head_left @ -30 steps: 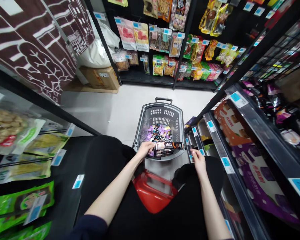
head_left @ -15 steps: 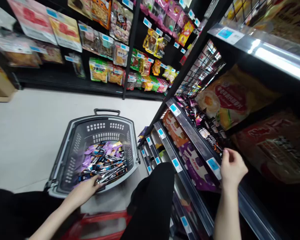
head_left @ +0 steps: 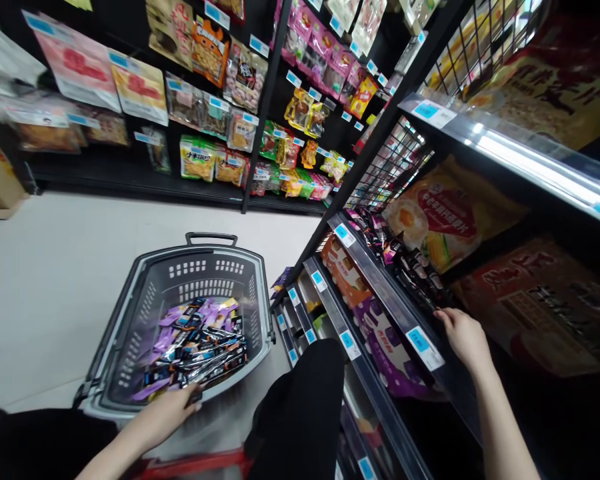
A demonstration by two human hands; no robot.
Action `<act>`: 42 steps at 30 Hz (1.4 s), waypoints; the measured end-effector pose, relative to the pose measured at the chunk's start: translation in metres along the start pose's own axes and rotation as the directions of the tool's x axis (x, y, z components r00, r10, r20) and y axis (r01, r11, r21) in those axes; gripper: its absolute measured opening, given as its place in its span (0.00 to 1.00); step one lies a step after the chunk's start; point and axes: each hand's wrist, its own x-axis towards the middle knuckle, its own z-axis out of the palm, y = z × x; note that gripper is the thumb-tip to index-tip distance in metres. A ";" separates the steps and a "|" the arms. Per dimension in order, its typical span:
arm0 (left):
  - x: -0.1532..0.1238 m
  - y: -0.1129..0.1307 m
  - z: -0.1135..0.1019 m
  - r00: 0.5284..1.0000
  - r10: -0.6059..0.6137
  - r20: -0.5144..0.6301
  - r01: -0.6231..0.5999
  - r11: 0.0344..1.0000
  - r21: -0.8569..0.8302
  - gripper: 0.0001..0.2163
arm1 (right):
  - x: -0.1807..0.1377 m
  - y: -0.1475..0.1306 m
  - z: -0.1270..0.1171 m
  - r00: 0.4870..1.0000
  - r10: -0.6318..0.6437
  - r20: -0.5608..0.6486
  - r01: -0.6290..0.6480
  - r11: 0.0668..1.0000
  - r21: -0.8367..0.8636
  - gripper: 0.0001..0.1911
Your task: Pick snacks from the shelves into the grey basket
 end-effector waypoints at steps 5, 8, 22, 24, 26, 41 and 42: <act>-0.010 0.035 -0.014 0.999 -0.001 -0.032 -0.011 0.932 -0.362 0.20 | -0.024 -0.024 -0.015 0.952 0.246 -0.184 -0.152 0.897 0.416 0.21; -0.022 0.056 -0.024 0.997 0.062 0.052 -0.007 0.699 -0.715 0.29 | -0.036 -0.072 -0.008 0.997 0.068 0.032 -0.072 0.732 0.678 0.20; -0.055 0.057 -0.029 0.977 -0.105 -0.184 -0.142 0.319 -0.937 0.32 | -0.113 -0.275 0.177 0.546 -0.615 0.569 -0.652 0.115 0.749 0.15; -0.049 0.052 -0.026 0.966 -0.155 -0.208 -0.146 0.339 -0.929 0.31 | -0.119 -0.279 0.189 0.629 -0.543 0.557 -0.658 0.011 0.753 0.21; -0.045 0.050 -0.025 0.965 -0.150 -0.215 -0.151 0.350 -0.925 0.28 | -0.123 -0.278 0.198 0.692 -0.480 0.540 -0.640 -0.061 0.766 0.27; -0.040 0.052 -0.022 0.997 -0.076 -0.011 0.017 0.355 -0.935 0.20 | -0.125 -0.276 0.212 0.831 -0.322 0.454 -0.477 0.008 0.879 0.22; -0.041 0.051 -0.022 0.996 -0.087 -0.003 0.028 0.353 -0.935 0.20 | -0.124 -0.276 0.212 0.823 -0.326 0.465 -0.491 0.004 0.871 0.22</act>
